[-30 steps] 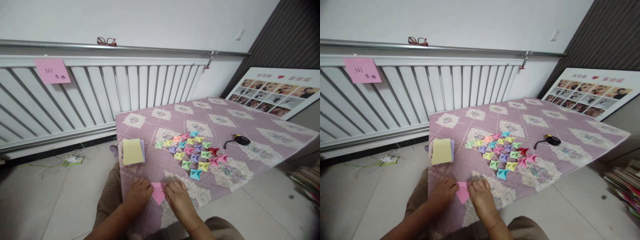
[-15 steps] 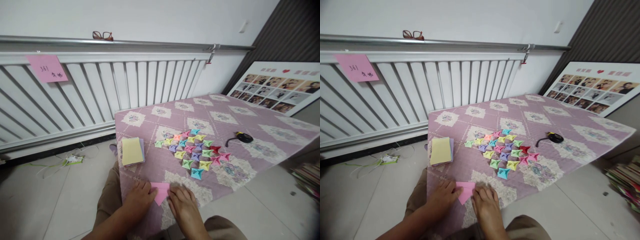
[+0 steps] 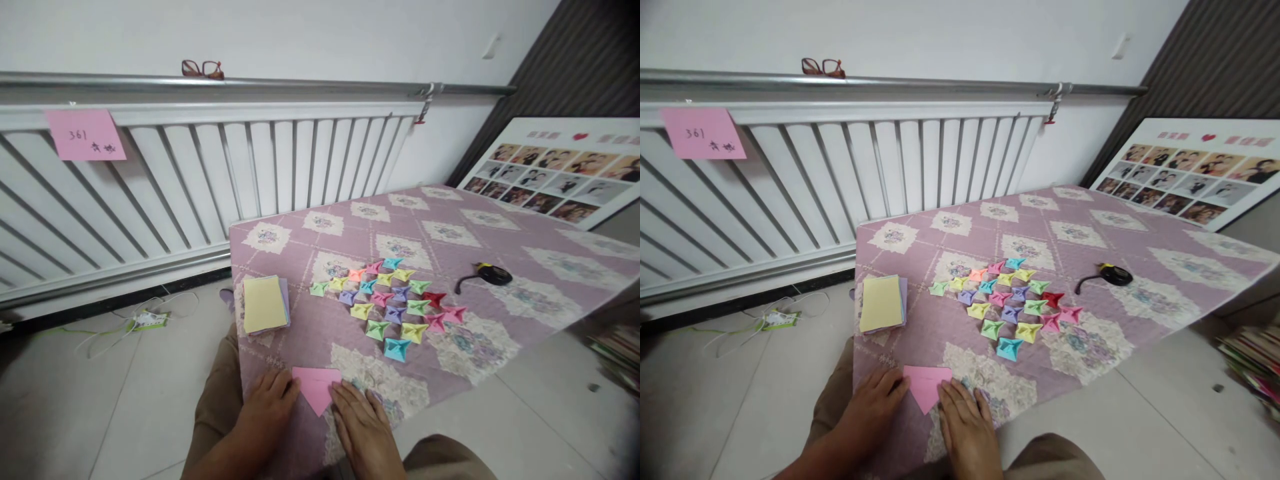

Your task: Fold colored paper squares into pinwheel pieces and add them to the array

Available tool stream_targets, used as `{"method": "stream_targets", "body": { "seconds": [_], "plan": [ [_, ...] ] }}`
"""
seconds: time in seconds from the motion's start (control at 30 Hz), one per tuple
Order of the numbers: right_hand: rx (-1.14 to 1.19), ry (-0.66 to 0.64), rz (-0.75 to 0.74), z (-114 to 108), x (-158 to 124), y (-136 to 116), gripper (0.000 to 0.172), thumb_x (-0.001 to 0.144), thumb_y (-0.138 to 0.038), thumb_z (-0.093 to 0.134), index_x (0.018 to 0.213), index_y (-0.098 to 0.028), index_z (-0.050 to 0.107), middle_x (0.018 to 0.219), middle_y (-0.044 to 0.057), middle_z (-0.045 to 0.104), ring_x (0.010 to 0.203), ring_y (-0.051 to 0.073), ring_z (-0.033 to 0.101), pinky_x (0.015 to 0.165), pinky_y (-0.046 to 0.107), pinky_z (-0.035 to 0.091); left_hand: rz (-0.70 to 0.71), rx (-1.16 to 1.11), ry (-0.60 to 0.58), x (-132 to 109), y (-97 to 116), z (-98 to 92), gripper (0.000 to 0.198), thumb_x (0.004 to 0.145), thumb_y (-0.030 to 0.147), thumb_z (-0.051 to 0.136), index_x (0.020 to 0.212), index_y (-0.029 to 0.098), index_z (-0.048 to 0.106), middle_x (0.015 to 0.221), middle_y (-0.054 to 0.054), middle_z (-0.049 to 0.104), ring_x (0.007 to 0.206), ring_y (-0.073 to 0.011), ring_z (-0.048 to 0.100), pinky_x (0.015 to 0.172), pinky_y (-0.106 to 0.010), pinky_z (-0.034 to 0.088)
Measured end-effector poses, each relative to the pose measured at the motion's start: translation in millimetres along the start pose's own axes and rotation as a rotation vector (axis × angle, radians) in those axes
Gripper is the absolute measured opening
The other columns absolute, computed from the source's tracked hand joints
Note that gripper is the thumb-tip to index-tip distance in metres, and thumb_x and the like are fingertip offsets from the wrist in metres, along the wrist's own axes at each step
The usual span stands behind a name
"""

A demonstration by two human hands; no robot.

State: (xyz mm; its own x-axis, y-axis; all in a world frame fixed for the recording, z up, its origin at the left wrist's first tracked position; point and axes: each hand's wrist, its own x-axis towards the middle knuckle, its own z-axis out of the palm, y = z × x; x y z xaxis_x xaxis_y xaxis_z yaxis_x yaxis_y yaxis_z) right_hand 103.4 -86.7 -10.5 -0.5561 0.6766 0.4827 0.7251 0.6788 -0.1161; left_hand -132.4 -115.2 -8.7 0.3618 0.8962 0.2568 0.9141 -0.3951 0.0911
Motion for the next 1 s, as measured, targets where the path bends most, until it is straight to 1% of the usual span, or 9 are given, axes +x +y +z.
{"method": "stream_targets", "body": {
  "seconds": [0.13,0.27,0.33,0.4,0.47,0.6,0.73,0.9,1.0],
  "plan": [
    [0.067,-0.010,0.131,-3.4,6.9,3.5,0.023,0.092,-0.024,0.048,0.111,-0.024,0.061,0.100,0.004,0.073,0.093,0.023,0.067,0.083,0.039,0.044,-0.134,-0.089,-0.032,4.8,2.4,-5.0,0.031,0.089,0.010,0.047,0.113,0.023,0.061,0.111,-0.006,0.061,0.100,-0.0218,0.053,0.087,-0.036,0.044],
    [0.099,-0.147,0.276,-4.1,32.1,3.9,0.006,0.086,-0.021,0.059,0.082,-0.021,0.063,0.077,0.004,0.068,0.075,0.023,0.063,0.071,0.036,0.046,-0.243,-0.157,-0.224,32.7,3.3,-22.4,0.020,0.093,0.023,0.047,0.089,0.020,0.066,0.096,-0.005,0.062,0.092,-0.0220,0.056,0.082,-0.036,0.045],
    [0.112,-0.219,0.309,-6.5,45.7,6.5,0.006,0.079,-0.016,0.066,0.082,-0.021,0.063,0.079,0.004,0.066,0.078,0.023,0.062,0.071,0.034,0.046,-0.272,-0.149,-0.311,48.2,1.2,-31.0,0.019,0.091,0.024,0.048,0.084,0.019,0.065,0.095,-0.006,0.062,0.090,-0.0229,0.057,0.080,-0.037,0.045],
    [0.120,-0.271,0.330,-10.6,57.3,10.2,0.020,0.073,-0.012,0.070,0.090,-0.020,0.064,0.087,0.006,0.066,0.085,0.025,0.061,0.075,0.034,0.045,-0.269,-0.164,-0.368,60.9,-1.9,-37.7,0.011,0.086,0.025,0.053,0.089,0.019,0.062,0.100,-0.006,0.061,0.093,-0.0242,0.056,0.080,-0.037,0.045],
    [0.131,-0.325,0.333,-15.2,66.1,14.0,0.028,0.071,-0.012,0.070,0.096,-0.020,0.063,0.094,0.007,0.065,0.090,0.025,0.060,0.077,0.033,0.044,-0.226,-0.189,-0.407,70.5,-4.8,-43.1,0.016,0.082,0.023,0.058,0.097,0.018,0.058,0.107,-0.007,0.059,0.098,-0.0247,0.055,0.082,-0.037,0.045],
    [0.186,-0.413,0.288,-20.3,77.0,21.0,0.014,0.070,-0.013,0.069,0.079,-0.021,0.061,0.083,0.003,0.062,0.080,0.021,0.059,0.069,0.028,0.041,-0.107,-0.212,-0.453,84.1,-7.2,-52.6,0.020,0.076,0.018,0.063,0.095,0.018,0.059,0.109,-0.008,0.060,0.102,-0.0246,0.054,0.085,-0.034,0.044],
    [0.218,-0.420,0.260,-19.5,81.7,25.6,0.015,0.068,-0.013,0.068,0.068,-0.022,0.056,0.075,0.000,0.060,0.073,0.017,0.057,0.063,0.024,0.037,-0.038,-0.213,-0.501,96.3,-8.1,-58.3,0.028,0.071,0.018,0.069,0.098,0.016,0.061,0.104,-0.009,0.064,0.096,-0.0257,0.058,0.082,-0.034,0.045],
    [0.233,-0.408,0.247,-19.4,80.3,26.6,0.014,0.068,-0.013,0.068,0.073,-0.022,0.058,0.078,-0.001,0.061,0.075,0.017,0.057,0.065,0.024,0.038,-0.010,-0.216,-0.584,107.8,-10.8,-56.8,0.025,0.064,0.021,0.076,0.087,0.015,0.067,0.087,-0.008,0.069,0.075,-0.0239,0.063,0.065,-0.029,0.045],
    [0.236,-0.391,0.253,-19.9,77.7,25.9,0.024,0.068,-0.012,0.068,0.089,-0.021,0.062,0.085,0.002,0.062,0.081,0.018,0.059,0.069,0.025,0.040,0.016,-0.224,-0.581,108.2,-10.1,-57.6,0.017,0.065,0.020,0.075,0.079,0.014,0.069,0.083,-0.008,0.071,0.075,-0.0236,0.063,0.066,-0.029,0.044]
  ]
}}
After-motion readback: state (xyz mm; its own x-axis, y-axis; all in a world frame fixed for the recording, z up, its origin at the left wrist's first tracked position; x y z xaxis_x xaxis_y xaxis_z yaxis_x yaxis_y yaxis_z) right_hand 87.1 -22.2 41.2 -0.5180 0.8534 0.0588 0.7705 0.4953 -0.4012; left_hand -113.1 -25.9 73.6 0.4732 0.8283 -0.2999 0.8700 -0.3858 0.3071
